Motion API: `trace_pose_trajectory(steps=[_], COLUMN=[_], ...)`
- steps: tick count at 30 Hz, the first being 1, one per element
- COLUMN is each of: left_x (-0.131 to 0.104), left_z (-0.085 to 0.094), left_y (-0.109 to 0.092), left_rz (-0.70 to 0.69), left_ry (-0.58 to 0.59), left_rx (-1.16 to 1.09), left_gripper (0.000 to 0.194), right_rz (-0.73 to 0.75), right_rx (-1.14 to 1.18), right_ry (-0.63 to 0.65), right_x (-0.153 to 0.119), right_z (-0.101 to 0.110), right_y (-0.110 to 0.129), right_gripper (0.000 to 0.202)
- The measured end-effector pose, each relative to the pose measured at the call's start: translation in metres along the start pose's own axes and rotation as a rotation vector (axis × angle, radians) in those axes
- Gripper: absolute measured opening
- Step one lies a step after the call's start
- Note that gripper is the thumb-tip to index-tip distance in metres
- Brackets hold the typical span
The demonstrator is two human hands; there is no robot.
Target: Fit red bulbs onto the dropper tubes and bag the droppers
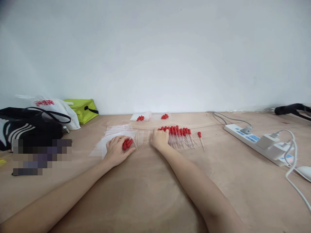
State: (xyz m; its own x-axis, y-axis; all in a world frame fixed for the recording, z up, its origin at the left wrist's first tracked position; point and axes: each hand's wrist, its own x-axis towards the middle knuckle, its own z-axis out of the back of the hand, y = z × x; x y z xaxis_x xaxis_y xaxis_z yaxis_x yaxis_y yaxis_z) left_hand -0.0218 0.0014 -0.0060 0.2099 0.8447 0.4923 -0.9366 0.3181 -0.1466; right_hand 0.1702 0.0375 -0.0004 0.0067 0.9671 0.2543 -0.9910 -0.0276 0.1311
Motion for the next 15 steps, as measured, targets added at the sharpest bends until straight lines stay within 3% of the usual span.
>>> trace_pose_trajectory(steps=[7, 10, 15], left_x=[0.005, 0.005, 0.007], left_z=[-0.001, -0.002, -0.003], left_y=[0.015, 0.015, 0.013], left_rz=[0.030, 0.026, 0.057], left_ry=[0.012, -0.002, -0.053], left_rx=[0.014, 0.017, 0.011], left_gripper=[0.024, 0.024, 0.022], right_rz=[0.037, -0.041, -0.120], right_rx=[0.034, 0.057, 0.065], right_ry=[-0.060, -0.006, 0.114], right_x=[0.001, 0.006, 0.015], right_z=[0.000, -0.001, -0.004], right_y=[0.009, 0.022, 0.035], right_gripper=[0.029, 0.033, 0.024])
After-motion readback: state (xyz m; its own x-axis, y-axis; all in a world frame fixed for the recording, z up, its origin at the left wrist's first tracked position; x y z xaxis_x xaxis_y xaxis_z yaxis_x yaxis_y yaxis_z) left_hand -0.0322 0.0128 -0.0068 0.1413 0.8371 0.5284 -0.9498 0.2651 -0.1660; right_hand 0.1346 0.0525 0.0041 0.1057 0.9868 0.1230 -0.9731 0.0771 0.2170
